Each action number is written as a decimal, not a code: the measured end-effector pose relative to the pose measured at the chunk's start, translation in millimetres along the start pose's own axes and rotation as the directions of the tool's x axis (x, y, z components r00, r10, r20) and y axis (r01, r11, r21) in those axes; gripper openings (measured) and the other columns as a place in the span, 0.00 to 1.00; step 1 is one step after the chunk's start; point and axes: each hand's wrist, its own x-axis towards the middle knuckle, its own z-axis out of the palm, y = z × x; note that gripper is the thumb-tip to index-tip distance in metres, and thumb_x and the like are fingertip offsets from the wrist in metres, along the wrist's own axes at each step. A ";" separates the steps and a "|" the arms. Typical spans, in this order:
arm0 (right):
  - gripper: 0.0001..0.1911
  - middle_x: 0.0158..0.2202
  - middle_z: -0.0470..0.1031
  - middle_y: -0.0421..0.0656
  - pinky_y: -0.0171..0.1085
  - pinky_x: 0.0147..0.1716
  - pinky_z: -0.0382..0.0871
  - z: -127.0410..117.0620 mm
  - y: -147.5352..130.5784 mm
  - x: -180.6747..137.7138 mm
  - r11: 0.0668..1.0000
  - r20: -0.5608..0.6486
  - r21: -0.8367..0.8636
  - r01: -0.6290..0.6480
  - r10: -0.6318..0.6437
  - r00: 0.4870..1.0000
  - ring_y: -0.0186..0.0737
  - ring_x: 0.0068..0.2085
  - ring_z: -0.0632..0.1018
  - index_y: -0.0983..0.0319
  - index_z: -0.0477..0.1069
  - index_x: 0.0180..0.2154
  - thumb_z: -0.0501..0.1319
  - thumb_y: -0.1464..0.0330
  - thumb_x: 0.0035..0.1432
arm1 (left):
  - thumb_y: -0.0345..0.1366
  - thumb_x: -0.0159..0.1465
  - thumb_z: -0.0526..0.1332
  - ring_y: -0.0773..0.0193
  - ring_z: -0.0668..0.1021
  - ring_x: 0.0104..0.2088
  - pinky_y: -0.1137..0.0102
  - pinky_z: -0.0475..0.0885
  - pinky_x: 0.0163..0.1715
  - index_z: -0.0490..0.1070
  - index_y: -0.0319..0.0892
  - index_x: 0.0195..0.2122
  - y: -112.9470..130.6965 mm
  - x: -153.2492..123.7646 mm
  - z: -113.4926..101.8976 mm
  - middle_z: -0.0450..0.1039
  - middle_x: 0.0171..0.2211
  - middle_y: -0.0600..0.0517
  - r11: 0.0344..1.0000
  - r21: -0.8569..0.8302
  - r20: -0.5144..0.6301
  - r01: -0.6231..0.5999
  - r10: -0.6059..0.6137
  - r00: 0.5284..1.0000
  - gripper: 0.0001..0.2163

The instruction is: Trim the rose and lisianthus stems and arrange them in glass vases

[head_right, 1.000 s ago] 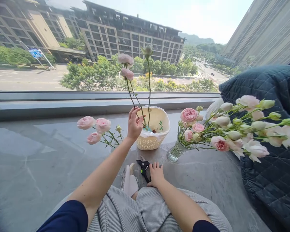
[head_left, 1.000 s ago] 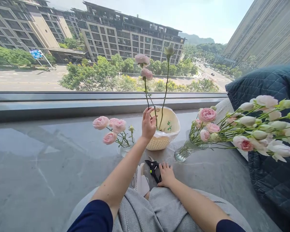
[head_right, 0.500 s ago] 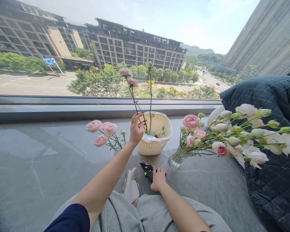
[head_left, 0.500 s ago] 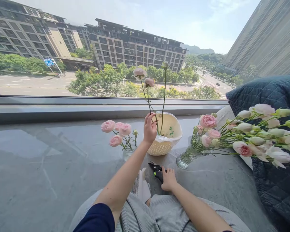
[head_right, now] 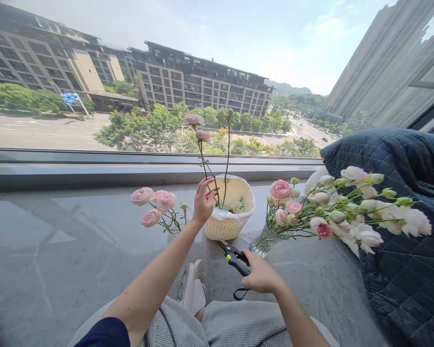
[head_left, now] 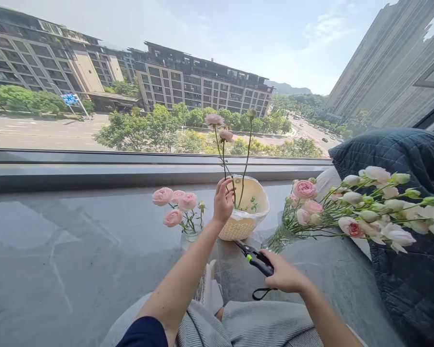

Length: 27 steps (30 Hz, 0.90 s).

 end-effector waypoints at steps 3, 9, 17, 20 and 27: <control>0.46 0.58 0.66 0.49 0.42 0.50 0.67 -22.6 -10.8 -19.6 0.987 -0.012 0.154 0.052 -0.051 0.999 0.50 0.53 0.71 0.61 0.57 0.61 0.57 0.73 0.35 | 0.31 0.66 0.53 0.61 0.78 0.46 0.61 0.77 0.47 0.64 0.48 0.53 1.9 -0.6 -1.3 0.58 0.59 0.43 1.000 0.002 0.007 0.001 -0.001 1.000 0.15; 0.44 0.60 0.64 0.48 0.45 0.55 0.62 -27.3 -15.5 -30.4 0.970 -0.243 0.133 0.203 -0.167 0.956 0.48 0.55 0.70 0.59 0.52 0.64 0.58 0.71 0.43 | 0.32 0.66 0.55 0.61 0.79 0.44 0.62 0.78 0.46 0.62 0.50 0.57 13.6 5.3 -3.4 0.55 0.60 0.42 0.999 0.031 -0.020 -0.040 0.040 0.999 0.18; 0.38 0.52 0.69 0.47 0.44 0.51 0.65 -23.4 -15.3 -21.1 0.978 -0.498 0.004 0.210 -0.181 0.848 0.45 0.49 0.72 0.59 0.55 0.61 0.61 0.65 0.48 | 0.32 0.66 0.56 0.59 0.78 0.48 0.63 0.76 0.48 0.61 0.51 0.59 27.4 14.6 -4.4 0.54 0.61 0.42 0.987 0.035 -0.017 -0.154 0.154 0.988 0.20; 0.38 0.51 0.69 0.47 0.43 0.49 0.66 -22.7 -13.0 -15.8 0.975 -0.536 -0.013 0.222 -0.194 0.821 0.45 0.47 0.72 0.60 0.55 0.61 0.60 0.65 0.48 | 0.32 0.66 0.56 0.60 0.78 0.47 0.64 0.76 0.47 0.61 0.51 0.59 27.4 15.2 -5.1 0.55 0.61 0.42 0.983 0.049 -0.026 -0.177 0.178 0.984 0.20; 0.40 0.48 0.67 0.49 0.50 0.52 0.59 -12.4 -12.0 10.7 0.971 -0.611 -0.219 0.094 -0.211 0.763 0.52 0.50 0.67 0.61 0.56 0.61 0.59 0.66 0.43 | 0.32 0.67 0.55 0.62 0.78 0.45 0.68 0.77 0.43 0.57 0.55 0.61 28.5 15.9 -4.4 0.54 0.62 0.44 0.970 0.078 -0.018 -0.229 0.231 0.973 0.22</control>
